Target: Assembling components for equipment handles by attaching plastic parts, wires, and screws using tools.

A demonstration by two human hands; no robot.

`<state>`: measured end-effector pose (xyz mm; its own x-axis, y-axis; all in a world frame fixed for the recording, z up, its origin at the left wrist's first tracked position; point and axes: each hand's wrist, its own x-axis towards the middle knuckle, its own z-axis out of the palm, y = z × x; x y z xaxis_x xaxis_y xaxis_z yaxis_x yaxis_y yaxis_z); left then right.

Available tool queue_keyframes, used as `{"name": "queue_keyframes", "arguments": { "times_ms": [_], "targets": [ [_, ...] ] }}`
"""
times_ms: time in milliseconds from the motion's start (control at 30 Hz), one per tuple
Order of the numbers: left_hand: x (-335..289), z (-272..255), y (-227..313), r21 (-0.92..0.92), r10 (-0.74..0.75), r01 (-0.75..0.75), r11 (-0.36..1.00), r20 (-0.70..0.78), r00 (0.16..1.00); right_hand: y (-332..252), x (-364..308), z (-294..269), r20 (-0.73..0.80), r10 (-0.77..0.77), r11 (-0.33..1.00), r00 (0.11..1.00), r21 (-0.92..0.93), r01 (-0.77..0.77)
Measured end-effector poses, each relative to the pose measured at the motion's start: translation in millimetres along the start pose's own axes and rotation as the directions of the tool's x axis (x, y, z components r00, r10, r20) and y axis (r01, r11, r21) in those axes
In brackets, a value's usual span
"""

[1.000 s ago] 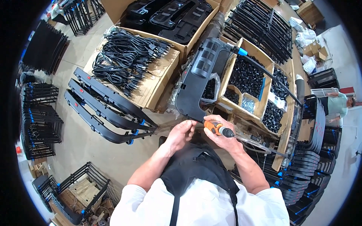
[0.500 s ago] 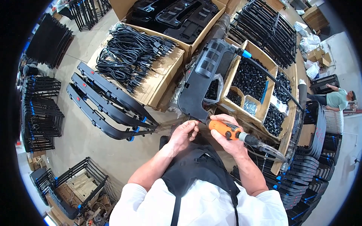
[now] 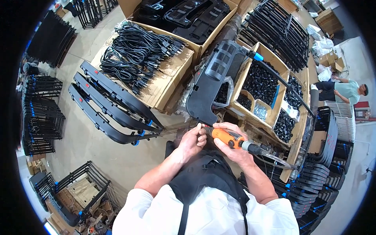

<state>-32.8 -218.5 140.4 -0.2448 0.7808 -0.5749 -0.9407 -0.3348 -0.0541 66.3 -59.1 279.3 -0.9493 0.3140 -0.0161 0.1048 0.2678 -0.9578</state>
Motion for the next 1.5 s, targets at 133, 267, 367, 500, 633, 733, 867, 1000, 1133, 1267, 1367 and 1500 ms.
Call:
{"name": "queue_keyframes", "arguments": {
  "times_ms": [133, 267, 367, 500, 633, 733, 867, 1000, 1133, 1267, 1367, 1500],
  "targets": [
    [1.3, -0.7, -0.8, -0.041, -0.008, 0.008, 0.999, -0.010, 1.000, 2.6, 1.7, 3.7, 0.004, -0.011, 1.000, 1.000, 0.003, 0.011],
    [0.7, -2.2, 0.7, -0.076, -0.026, 0.027, 0.997, 0.004, 1.000, 1.3, 4.4, 6.9, 0.014, 0.005, 1.000, 1.000, -0.024, -0.005],
    [0.0, -0.8, 2.6, -0.081, -0.012, 0.014, 0.997, 0.025, 1.000, -1.1, 8.6, 11.1, 0.009, 0.007, 1.000, 1.000, -0.030, -0.006],
    [-4.1, 3.2, -2.7, -0.032, 0.040, -0.040, 0.999, 0.000, 0.999, -2.1, 18.1, 19.4, -0.013, -0.009, 0.998, 1.000, -0.056, 0.009],
    [-13.7, 1.6, -5.8, 0.112, 0.051, -0.044, 0.993, -0.057, 0.997, 1.8, 32.3, 26.0, -0.001, -0.012, 0.995, 1.000, -0.095, 0.012],
    [-20.7, -0.2, -3.1, 0.224, 0.048, -0.032, 0.974, -0.068, 0.996, 13.2, 39.3, 32.6, 0.008, -0.022, 0.993, 1.000, -0.117, 0.023],
    [-25.3, -12.1, 0.9, 0.361, 0.075, -0.068, 0.930, -0.006, 0.997, 13.9, 51.4, 41.1, 0.027, -0.032, 0.977, 0.999, -0.209, 0.036],
    [-28.6, -13.3, 0.3, 0.361, 0.166, -0.147, 0.921, -0.024, 0.986, 10.4, 59.1, 44.5, 0.080, -0.086, 0.954, 0.993, -0.281, 0.106],
    [-31.0, -15.5, 8.3, 0.355, 0.204, -0.187, 0.916, -0.010, 0.979, 13.2, 61.4, 42.5, 0.102, -0.052, 0.962, 0.993, -0.262, 0.078],
    [-34.1, -18.6, 16.6, 0.315, 0.191, -0.178, 0.932, -0.009, 0.982, 12.8, 60.2, 43.0, 0.122, -0.010, 0.968, 0.992, -0.249, 0.040],
    [-29.4, -19.6, 22.5, 0.264, 0.164, -0.152, 0.953, -0.024, 0.986, 7.2, 63.5, 45.2, 0.122, -0.014, 0.966, 0.992, -0.254, 0.045],
    [-19.4, -10.7, 30.3, 0.177, 0.147, -0.131, 0.976, -0.085, 0.985, -0.9, 57.0, 43.3, 0.042, 0.013, 0.996, 0.999, -0.090, -0.009]
  ]
}}
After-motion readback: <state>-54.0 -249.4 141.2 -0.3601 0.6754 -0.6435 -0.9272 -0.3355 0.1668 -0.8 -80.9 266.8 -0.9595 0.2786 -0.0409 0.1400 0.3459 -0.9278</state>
